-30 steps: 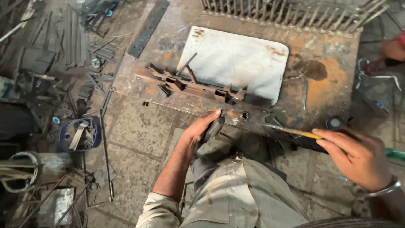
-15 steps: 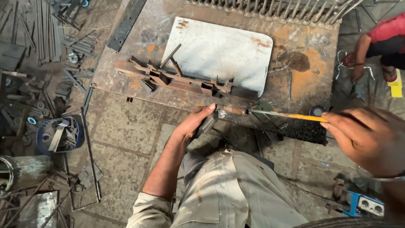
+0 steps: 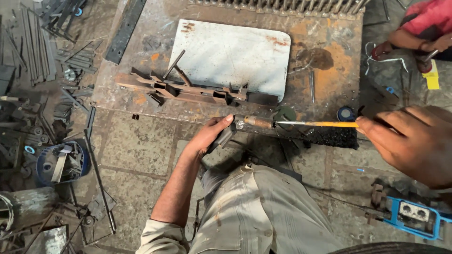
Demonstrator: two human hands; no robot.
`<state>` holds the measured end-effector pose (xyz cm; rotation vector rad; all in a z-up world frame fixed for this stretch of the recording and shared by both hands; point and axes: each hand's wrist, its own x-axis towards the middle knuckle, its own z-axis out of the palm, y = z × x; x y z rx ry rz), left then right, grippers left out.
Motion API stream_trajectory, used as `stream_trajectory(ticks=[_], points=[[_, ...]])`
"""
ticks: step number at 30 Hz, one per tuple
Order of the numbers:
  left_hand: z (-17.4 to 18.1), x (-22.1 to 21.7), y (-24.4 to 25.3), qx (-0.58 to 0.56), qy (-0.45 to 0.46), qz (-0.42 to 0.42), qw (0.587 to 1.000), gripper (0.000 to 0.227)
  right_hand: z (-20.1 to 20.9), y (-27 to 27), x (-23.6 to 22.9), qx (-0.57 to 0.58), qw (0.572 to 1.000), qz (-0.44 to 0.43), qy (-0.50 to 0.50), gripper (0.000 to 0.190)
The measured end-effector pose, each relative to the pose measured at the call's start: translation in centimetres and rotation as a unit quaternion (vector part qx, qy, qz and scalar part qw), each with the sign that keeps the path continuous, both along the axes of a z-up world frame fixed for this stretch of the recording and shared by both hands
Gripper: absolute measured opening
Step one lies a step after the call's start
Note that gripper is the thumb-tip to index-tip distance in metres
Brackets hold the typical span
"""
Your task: Welding and assembling metal parts on a workbench in a workshop environment.
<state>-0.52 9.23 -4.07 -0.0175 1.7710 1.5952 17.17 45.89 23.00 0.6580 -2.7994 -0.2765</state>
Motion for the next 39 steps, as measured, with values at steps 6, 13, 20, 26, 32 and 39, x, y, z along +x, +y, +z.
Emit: stream_trajectory(ticks=[6, 13, 20, 26, 32, 39], points=[[1.6, 0.0, 0.8, -0.02, 0.011, -0.02, 1.0, 0.082, -0.6, 2.1, 2.1, 0.043, 0.998, 0.032, 0.034, 0.036], [2.3, 0.1, 2.0, -0.007, 0.022, -0.042, 0.999, 0.082, 1.8, -0.2, 1.7, 0.09, 0.993, 0.06, 0.048, 0.02], [8.0, 0.9, 2.2, -0.137, 0.281, -0.107, 0.944, 0.063, 0.8, -1.4, 2.8, 0.246, 0.969, 0.027, -0.014, 0.015], [6.4, 0.1, 0.6, -0.137, 0.351, -0.157, 0.913, 0.05, -2.3, 3.6, -0.7, 0.08, 0.825, -0.21, -0.518, 0.029], [-2.3, -2.3, -2.0, 0.099, 0.232, 0.034, 0.967, 0.042, -12.5, 9.5, 1.1, -0.374, 0.793, -0.325, -0.355, 0.028], [-0.2, -1.3, -1.9, 0.111, 0.189, -0.091, 0.971, 0.043, -10.2, 1.0, 2.1, -0.407, 0.865, -0.163, -0.245, 0.031]])
